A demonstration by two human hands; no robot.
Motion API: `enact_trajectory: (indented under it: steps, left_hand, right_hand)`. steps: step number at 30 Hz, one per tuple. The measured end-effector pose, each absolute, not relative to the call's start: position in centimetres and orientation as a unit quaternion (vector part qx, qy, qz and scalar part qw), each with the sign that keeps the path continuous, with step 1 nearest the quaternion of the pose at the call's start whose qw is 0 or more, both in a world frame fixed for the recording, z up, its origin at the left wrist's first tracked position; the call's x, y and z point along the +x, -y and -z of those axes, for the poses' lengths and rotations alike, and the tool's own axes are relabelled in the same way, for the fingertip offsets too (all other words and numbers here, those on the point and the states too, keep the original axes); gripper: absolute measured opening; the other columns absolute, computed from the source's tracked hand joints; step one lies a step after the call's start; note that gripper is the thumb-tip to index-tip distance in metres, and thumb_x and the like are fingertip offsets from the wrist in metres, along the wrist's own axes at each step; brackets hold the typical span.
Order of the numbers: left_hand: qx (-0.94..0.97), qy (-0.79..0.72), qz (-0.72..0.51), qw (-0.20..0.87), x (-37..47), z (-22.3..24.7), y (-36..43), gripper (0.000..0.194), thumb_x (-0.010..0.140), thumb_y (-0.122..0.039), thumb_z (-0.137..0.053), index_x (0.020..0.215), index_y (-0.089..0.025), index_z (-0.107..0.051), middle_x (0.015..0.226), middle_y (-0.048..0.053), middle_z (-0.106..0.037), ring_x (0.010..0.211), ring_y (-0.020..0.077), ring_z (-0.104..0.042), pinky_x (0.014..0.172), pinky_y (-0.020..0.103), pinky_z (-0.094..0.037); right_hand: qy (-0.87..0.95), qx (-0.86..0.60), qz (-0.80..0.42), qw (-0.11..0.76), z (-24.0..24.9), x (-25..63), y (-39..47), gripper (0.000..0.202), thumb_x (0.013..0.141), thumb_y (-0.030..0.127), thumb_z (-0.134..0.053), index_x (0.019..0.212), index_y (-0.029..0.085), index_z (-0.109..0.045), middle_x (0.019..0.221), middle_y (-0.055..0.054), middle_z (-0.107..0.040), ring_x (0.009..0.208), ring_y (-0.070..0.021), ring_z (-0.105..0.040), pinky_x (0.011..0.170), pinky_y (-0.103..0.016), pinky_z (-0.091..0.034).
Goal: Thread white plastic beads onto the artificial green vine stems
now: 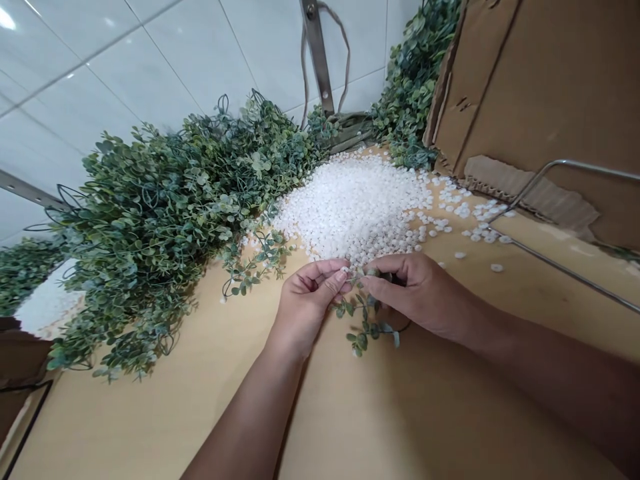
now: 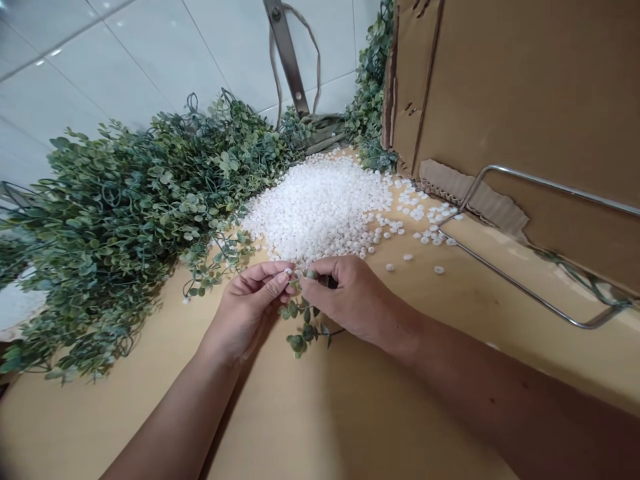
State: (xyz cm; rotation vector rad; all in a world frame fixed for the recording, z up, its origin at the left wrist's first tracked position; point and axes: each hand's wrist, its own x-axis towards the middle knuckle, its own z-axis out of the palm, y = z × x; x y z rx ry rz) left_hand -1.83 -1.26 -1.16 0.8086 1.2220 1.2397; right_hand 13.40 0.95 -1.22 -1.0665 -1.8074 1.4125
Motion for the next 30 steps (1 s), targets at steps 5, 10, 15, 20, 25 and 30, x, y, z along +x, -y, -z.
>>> enact_trajectory:
  steps: [5,10,15,20,25,30]
  left_hand:
    - [0.332,-0.504,-0.544,0.583,-1.9,1.01,1.44,0.014,0.058,-0.018,-0.075,0.071,-0.015,-0.07,0.062,-0.001,-0.066,0.056,0.0054,-0.056,0.054,0.015,-0.041]
    - [0.336,-0.472,-0.544,0.608,-1.87,0.99,1.55,0.014,0.062,-0.018,-0.072,0.076,-0.016,-0.071,0.059,-0.002,-0.063,0.052,0.0034,-0.053,0.052,0.014,-0.04]
    - [0.32,-0.454,-0.545,0.628,-1.84,1.05,1.52,0.016,0.059,-0.018,-0.074,0.074,-0.016,-0.071,0.058,-0.002,-0.065,0.054,0.004,-0.056,0.053,0.013,-0.042]
    - [0.329,-0.481,-0.544,0.603,-1.77,1.0,1.45,0.018,0.057,-0.02,-0.076,0.073,-0.014,-0.071,0.057,0.0,-0.067,0.054,0.006,-0.059,0.052,0.014,-0.043]
    - [0.323,-0.493,-0.543,0.598,-1.77,0.92,1.41,0.021,0.054,-0.019,-0.078,0.073,-0.015,-0.072,0.063,0.002,-0.07,0.057,0.0078,-0.061,0.055,0.016,-0.046]
    - [0.316,-0.481,-0.549,0.606,-1.81,1.07,1.35,0.02,0.05,-0.02,-0.08,0.067,-0.015,-0.071,0.058,0.0,-0.068,0.053,0.0058,-0.059,0.053,0.015,-0.044]
  right_hand:
    - [0.689,-0.39,-0.52,0.321,1.13,13.32,-0.64,0.024,0.081,0.028,-0.045,0.063,0.015,-0.053,0.055,0.003,-0.046,0.051,-0.0084,-0.041,0.047,-0.022,-0.033]
    - [0.684,-0.394,-0.51,0.342,1.01,13.24,-0.54,0.024,0.08,0.027,-0.051,0.058,0.016,-0.051,0.058,0.001,-0.054,0.055,-0.0105,-0.049,0.05,-0.023,-0.039]
    - [0.678,-0.398,-0.515,0.342,1.08,13.21,-0.55,0.021,0.08,0.024,-0.048,0.061,0.016,-0.054,0.062,0.0,-0.056,0.059,-0.0111,-0.051,0.052,-0.023,-0.038]
    - [0.683,-0.401,-0.494,0.359,1.39,13.18,-0.72,0.021,0.079,0.023,-0.046,0.062,0.015,-0.055,0.056,0.002,-0.046,0.055,-0.009,-0.042,0.05,-0.022,-0.034]
    - [0.686,-0.396,-0.482,0.374,1.28,13.17,-0.53,0.02,0.08,0.024,-0.046,0.066,0.015,-0.056,0.06,0.001,-0.049,0.058,-0.0099,-0.043,0.053,-0.023,-0.035]
    - [0.689,-0.384,-0.474,0.392,1.23,12.97,-0.13,0.023,0.081,0.025,-0.048,0.06,0.016,-0.052,0.057,0.002,-0.046,0.057,-0.0092,-0.043,0.052,-0.021,-0.037]
